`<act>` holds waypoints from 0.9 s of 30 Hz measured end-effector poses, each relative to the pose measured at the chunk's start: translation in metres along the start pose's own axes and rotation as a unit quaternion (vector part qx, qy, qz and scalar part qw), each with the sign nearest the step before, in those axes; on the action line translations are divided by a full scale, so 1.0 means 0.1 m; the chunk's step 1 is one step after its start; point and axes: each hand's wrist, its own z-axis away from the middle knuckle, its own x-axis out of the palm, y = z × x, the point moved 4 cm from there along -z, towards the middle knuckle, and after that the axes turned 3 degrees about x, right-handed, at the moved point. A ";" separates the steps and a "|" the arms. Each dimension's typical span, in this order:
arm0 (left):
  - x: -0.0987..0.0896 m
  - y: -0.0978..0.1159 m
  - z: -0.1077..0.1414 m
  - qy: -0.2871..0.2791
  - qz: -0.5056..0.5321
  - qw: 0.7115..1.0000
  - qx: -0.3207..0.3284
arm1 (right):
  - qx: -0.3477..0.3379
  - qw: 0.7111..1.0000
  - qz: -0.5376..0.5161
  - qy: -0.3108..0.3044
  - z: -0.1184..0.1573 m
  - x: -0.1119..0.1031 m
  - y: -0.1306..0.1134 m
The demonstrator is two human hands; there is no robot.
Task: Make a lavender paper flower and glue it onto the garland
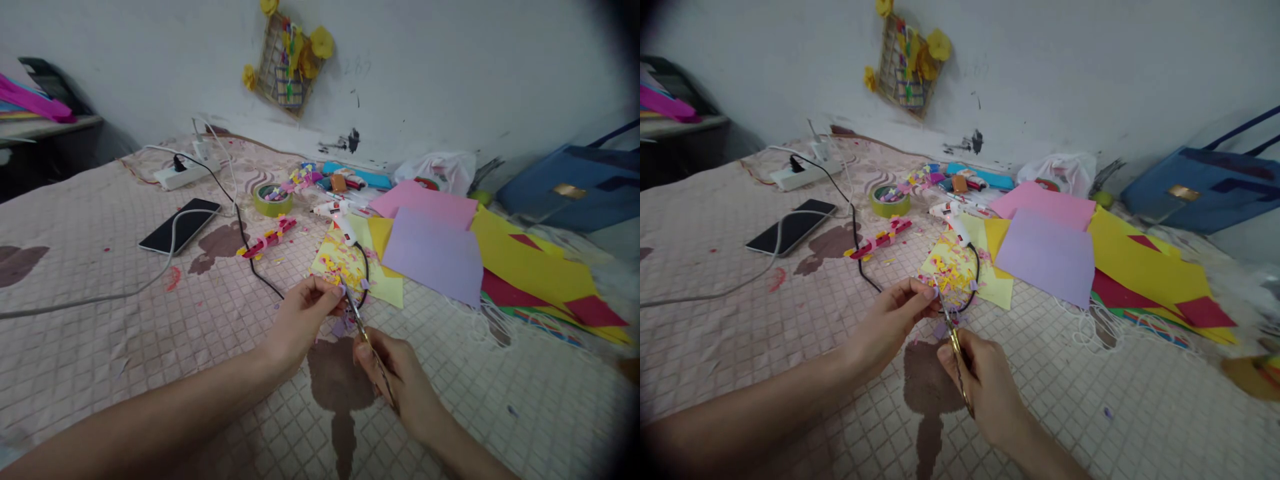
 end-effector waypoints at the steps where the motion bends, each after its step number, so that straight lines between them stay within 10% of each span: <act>1: 0.00 0.00 0.00 0.001 -0.001 1.000 -0.001 | -0.001 1.000 -0.005 -0.005 0.01 0.00 0.00; 27: 0.01 0.00 0.01 0.007 -0.004 1.000 -0.002 | -0.012 0.999 0.046 0.018 0.01 -0.04 -0.02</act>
